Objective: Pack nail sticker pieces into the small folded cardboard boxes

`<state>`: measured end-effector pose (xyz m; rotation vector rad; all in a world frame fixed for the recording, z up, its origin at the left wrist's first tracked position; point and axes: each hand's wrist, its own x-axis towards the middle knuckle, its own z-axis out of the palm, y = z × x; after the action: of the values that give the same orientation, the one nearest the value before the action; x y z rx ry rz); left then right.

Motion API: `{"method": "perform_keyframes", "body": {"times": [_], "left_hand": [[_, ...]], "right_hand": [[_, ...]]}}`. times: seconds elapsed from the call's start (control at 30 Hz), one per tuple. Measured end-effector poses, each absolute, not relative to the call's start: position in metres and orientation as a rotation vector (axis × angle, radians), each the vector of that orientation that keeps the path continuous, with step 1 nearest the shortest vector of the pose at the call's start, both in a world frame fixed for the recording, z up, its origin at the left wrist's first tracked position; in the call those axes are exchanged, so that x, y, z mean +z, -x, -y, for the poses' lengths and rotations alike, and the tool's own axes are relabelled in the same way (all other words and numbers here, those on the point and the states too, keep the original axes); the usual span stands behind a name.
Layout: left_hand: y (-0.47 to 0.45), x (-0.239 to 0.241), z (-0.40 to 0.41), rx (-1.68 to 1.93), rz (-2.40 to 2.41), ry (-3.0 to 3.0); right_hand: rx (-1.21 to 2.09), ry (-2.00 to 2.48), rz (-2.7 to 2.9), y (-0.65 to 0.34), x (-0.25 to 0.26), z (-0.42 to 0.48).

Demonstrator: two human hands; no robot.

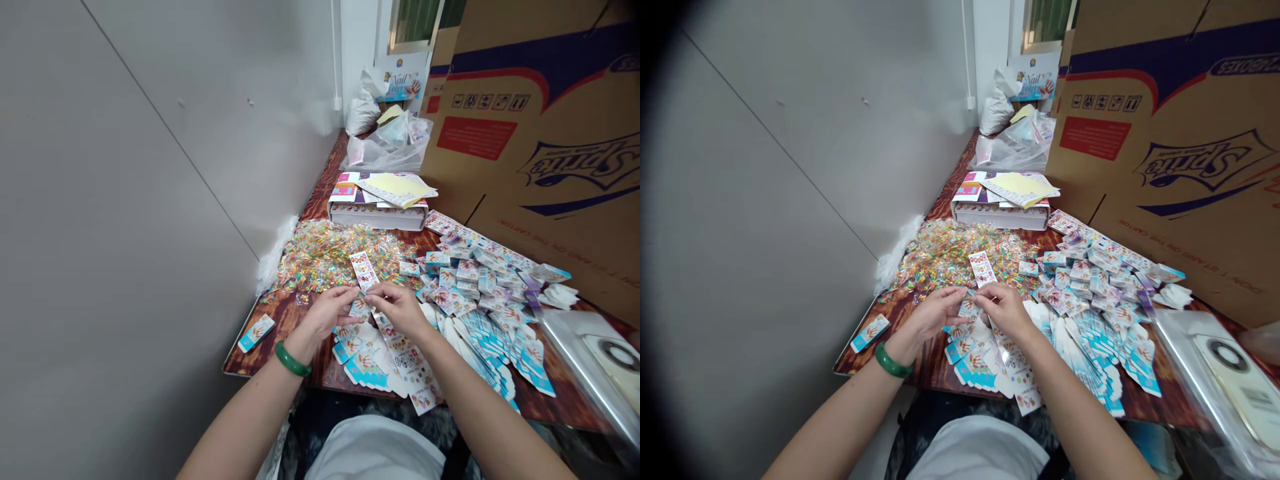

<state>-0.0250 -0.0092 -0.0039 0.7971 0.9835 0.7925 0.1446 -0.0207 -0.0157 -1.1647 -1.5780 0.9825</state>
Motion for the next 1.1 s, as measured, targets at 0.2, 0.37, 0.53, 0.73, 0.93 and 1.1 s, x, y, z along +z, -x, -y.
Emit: {"method": "perform_keyframes", "body": {"times": [0.2, 0.37, 0.53, 0.73, 0.93, 1.1], "left_hand": [[0.027, -0.009, 0.010, 0.753, -0.924, -0.856], [0.026, -0.004, 0.012, 0.758, -0.954, -0.903], [0.024, -0.006, 0.013, 0.811, -1.026, -0.882], [0.024, -0.007, 0.015, 0.795, -1.039, -0.949], [0.025, 0.002, 0.017, 0.732, -1.006, -1.054], [0.018, -0.006, 0.021, 0.728, -1.043, -0.913]], "right_hand": [[1.100, 1.232, 1.417, -0.146, -0.016, 0.017], [1.108, 1.266, 1.409, -0.146, -0.007, 0.017], [0.863, 1.252, 1.636, -0.143, -0.003, 0.024], [0.667, 1.184, 1.834, -0.145, -0.004, 0.031], [0.732, 1.102, 1.764, -0.147, -0.010, 0.039], [0.912, 1.145, 1.683, -0.146, -0.023, 0.041]]}}
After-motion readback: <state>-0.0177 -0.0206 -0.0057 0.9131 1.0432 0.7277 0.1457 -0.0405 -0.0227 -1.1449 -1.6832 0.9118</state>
